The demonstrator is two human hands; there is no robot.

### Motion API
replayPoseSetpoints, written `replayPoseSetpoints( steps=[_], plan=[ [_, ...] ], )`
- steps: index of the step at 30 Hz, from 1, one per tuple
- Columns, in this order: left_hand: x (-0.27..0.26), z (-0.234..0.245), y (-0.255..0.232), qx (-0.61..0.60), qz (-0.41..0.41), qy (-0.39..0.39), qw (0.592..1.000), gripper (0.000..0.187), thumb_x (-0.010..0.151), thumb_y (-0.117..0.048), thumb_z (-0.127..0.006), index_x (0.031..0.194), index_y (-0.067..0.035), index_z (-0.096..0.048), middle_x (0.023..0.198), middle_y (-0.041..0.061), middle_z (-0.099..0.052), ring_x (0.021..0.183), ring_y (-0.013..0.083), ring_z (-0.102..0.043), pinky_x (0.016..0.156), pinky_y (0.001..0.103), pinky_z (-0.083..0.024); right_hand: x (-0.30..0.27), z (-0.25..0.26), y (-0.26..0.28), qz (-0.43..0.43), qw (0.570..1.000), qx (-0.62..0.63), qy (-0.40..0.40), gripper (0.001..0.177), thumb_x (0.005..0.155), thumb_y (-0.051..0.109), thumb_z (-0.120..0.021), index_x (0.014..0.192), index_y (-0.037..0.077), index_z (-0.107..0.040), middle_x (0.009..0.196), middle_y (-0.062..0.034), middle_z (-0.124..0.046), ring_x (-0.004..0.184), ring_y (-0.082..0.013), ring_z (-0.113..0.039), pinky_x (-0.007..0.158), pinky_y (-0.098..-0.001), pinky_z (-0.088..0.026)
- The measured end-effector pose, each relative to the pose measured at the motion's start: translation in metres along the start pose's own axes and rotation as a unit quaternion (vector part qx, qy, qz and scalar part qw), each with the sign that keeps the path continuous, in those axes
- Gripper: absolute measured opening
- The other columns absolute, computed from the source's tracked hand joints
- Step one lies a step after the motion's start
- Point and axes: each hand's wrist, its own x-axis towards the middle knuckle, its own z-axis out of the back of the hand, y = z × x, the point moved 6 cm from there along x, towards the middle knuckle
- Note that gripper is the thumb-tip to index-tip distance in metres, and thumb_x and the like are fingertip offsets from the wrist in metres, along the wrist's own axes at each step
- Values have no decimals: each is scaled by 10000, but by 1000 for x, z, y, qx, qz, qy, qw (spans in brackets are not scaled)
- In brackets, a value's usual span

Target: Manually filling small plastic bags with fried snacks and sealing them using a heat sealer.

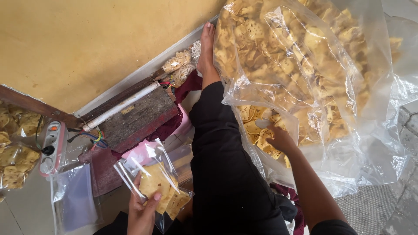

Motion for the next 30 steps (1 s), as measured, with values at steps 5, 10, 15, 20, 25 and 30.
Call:
replayPoseSetpoints(
  steps=[5, 10, 15, 20, 25, 30],
  plan=[
    [1, -12, 0, -32, 14, 25, 999, 855, 796, 60, -539, 1594, -39, -250, 1395, 290, -532, 1259, 420, -584, 1033, 556, -480, -25, -16, 31, -50, 985, -164, -38, 601, 824, 326, -753, 1382, 206, -565, 1402, -11, -602, 1320, -285, -544, 1045, -510, -467],
    [3, -16, -7, -96, -71, 134, 984, 800, 857, -41, -562, 1585, -5, -233, 1343, 288, -534, 1125, 392, -631, 886, 468, -560, -27, 14, 29, -115, 986, -110, -42, 251, 961, 360, -663, 1159, 213, -710, 1074, 25, -770, 989, -188, -716, 933, -415, -535],
    [-1, -50, -18, -326, -36, 260, 908, 599, 990, -160, -563, 1524, 32, -370, 1467, 254, -528, 1301, 330, -568, 1085, 449, -465, -27, 67, 63, 20, 839, 528, -129, 364, 967, 75, -677, 1320, 52, -595, 1046, -104, -646, 871, -156, -603, 739, -244, -535],
    [8, -63, 20, -126, -26, 241, 962, 804, 848, 46, -689, 1557, -31, -319, 1177, 164, -673, 952, 210, -681, 825, 307, -567, -89, 137, 223, 168, 815, 541, -123, 472, 988, 15, -598, 1425, 99, -442, 939, -26, -565, 792, -81, -495, 729, -200, -414],
    [-15, -99, -14, 108, -100, 285, 947, 806, 847, 16, -700, 1551, -55, -316, 1411, 144, -543, 1101, 213, -660, 928, 331, -601, -146, 156, 334, 373, 796, 466, -101, 459, 947, -4, -701, 1298, 50, -411, 1174, -164, -692, 996, -206, -704, 914, -279, -566],
    [-21, -91, -26, 192, -154, 253, 935, 772, 813, -42, -714, 1512, -56, -386, 1304, 135, -666, 1104, 203, -676, 931, 313, -539, -166, 139, 384, 440, 858, 234, 121, 141, 881, 101, -728, 1008, 65, -678, 816, -6, -750, 678, -104, -712, 591, -248, -519]
  ],
)
